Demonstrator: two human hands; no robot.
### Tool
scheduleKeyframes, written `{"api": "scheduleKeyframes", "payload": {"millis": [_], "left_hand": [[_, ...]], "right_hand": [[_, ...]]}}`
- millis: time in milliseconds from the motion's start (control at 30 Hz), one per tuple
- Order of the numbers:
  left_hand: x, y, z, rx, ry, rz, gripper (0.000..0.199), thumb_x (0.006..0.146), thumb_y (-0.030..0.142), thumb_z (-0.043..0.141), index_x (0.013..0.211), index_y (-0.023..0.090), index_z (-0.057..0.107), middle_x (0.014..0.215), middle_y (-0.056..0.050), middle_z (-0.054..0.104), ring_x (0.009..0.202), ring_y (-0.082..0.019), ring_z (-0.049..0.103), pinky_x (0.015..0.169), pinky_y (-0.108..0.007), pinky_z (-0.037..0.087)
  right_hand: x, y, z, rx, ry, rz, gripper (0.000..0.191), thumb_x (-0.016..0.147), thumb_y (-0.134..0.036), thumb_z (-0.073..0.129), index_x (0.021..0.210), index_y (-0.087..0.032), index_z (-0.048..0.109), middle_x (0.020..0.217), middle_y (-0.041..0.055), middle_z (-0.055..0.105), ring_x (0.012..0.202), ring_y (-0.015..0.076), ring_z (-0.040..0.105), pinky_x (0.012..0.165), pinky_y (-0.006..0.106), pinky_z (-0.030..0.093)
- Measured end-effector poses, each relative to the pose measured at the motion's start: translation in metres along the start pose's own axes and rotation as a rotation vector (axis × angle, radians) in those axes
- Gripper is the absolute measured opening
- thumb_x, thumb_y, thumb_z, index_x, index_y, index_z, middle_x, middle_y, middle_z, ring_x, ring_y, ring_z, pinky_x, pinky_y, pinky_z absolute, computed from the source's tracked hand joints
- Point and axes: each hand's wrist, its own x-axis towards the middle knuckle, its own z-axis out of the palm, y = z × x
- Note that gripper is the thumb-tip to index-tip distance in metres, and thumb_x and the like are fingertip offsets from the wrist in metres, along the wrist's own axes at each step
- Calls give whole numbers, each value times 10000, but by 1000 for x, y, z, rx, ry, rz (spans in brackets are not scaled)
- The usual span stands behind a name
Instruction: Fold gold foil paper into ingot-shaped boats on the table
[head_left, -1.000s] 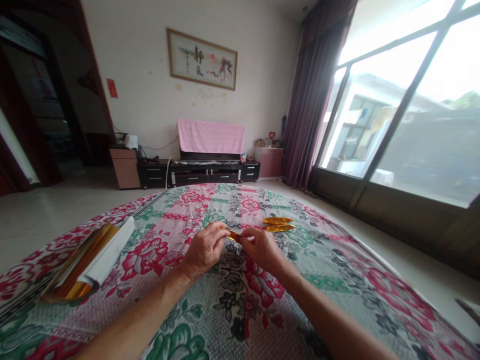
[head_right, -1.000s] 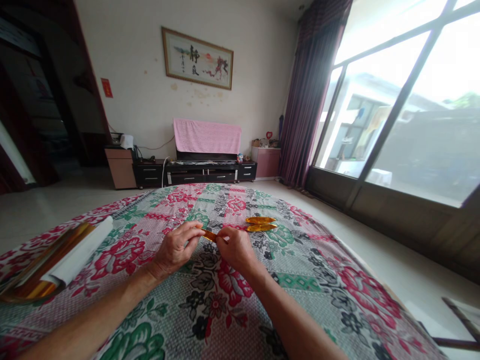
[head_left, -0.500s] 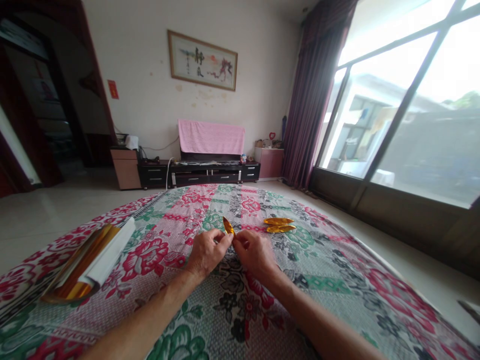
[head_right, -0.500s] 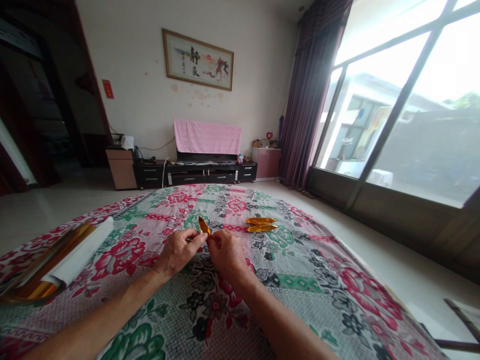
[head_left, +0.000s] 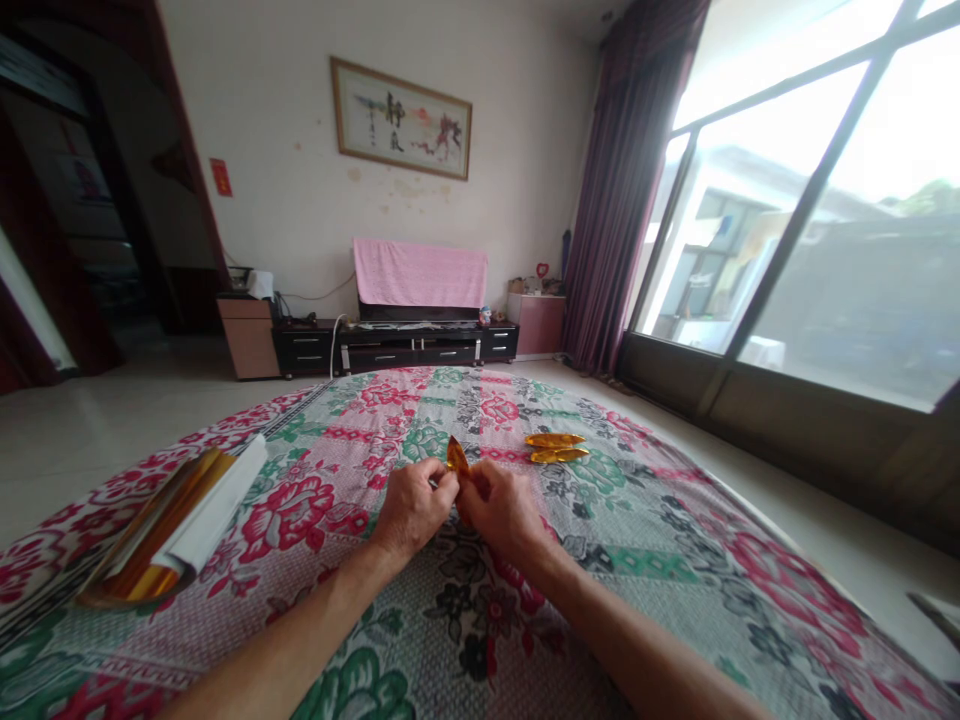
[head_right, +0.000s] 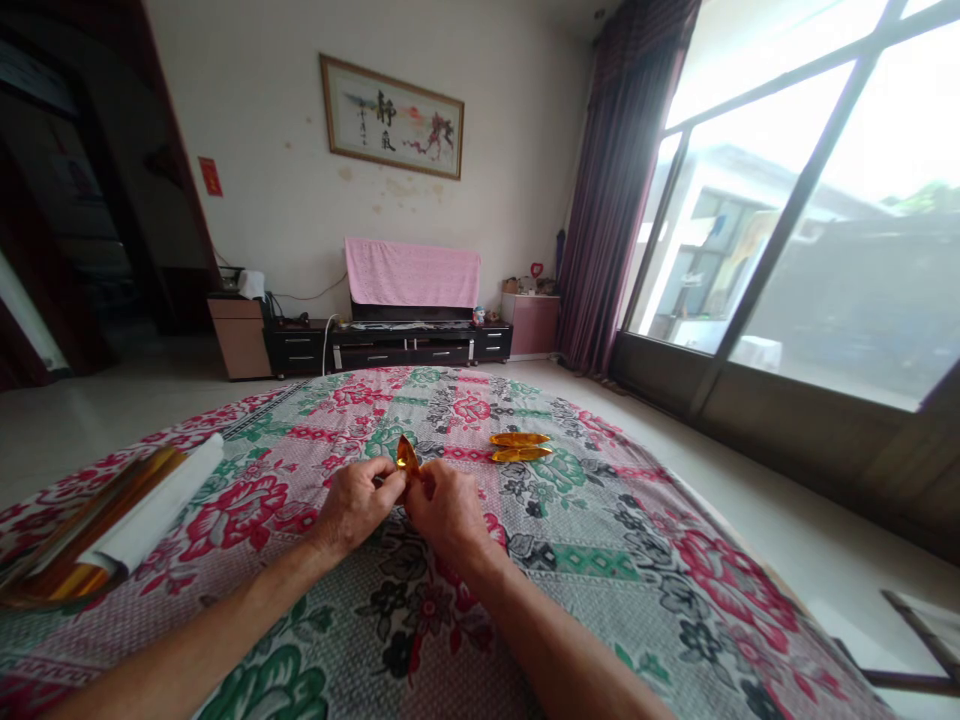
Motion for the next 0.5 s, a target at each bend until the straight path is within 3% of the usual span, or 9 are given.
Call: {"api": "scheduleKeyframes", "payload": {"millis": [200, 500], "left_hand": [[1, -4, 3, -123, -6, -7, 264, 743, 270, 496, 962, 184, 615, 761, -35, 701, 673, -164, 660, 615, -224, 483], [1, -4, 6, -123, 18, 16, 226, 740, 241, 499, 921, 189, 623, 768, -37, 704, 669, -171, 663, 630, -237, 504]], "right_hand": [[0, 0, 1, 27, -14, -6, 176, 758, -282, 507, 676, -165, 610, 572, 1, 604, 512, 103, 508, 463, 194, 288], [1, 1, 3, 189, -77, 102, 155, 749, -267, 500, 852, -181, 576, 681, 17, 652, 574, 133, 583, 493, 197, 384]]}}
